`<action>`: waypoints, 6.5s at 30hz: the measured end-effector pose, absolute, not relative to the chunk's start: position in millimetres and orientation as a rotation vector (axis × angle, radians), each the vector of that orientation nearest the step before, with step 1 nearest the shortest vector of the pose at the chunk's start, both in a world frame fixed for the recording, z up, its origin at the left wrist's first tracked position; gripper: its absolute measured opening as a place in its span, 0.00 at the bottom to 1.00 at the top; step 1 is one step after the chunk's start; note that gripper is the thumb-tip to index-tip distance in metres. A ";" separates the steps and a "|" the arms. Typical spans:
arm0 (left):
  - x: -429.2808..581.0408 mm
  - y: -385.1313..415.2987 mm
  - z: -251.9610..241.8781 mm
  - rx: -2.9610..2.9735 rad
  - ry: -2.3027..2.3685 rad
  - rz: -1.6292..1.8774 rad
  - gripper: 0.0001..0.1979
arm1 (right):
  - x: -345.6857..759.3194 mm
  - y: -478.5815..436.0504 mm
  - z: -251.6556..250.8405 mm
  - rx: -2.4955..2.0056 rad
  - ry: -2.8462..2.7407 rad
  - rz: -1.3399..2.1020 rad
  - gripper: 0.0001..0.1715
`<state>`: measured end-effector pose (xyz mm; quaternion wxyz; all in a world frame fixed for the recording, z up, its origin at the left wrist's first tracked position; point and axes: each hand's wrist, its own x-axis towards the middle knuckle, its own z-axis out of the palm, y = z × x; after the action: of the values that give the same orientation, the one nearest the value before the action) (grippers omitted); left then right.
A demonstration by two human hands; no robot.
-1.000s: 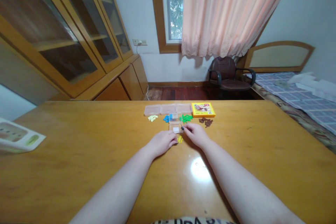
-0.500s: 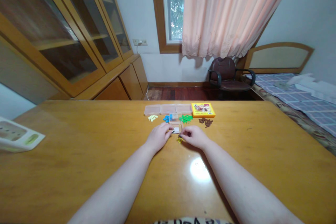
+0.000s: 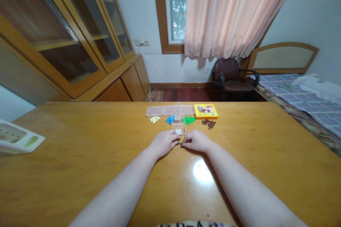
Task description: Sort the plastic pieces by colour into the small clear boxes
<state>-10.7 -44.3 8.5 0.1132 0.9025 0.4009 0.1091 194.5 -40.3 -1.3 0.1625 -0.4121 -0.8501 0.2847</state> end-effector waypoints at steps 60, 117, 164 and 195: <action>-5.4 -52.6 16.9 2.709 1.076 0.262 0.13 | 200.3 -39.0 5.5 -1.358 -2.279 0.716 0.14; -10.2 -48.5 15.5 2.588 1.261 0.186 0.07 | 199.5 -34.9 -3.3 -1.371 -2.021 0.729 0.12; 5.6 -57.4 19.1 2.781 1.002 0.265 0.10 | 200.7 -36.6 -0.9 -1.459 -2.051 0.459 0.08; 1.8 -53.7 20.0 2.695 1.166 0.165 0.06 | 204.6 -28.9 -5.2 -1.810 -2.093 0.337 0.14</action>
<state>1.8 -53.7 20.0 0.0999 0.9118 0.3944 0.0560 204.6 -28.9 -5.2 0.1759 -0.6392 -0.7391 0.1191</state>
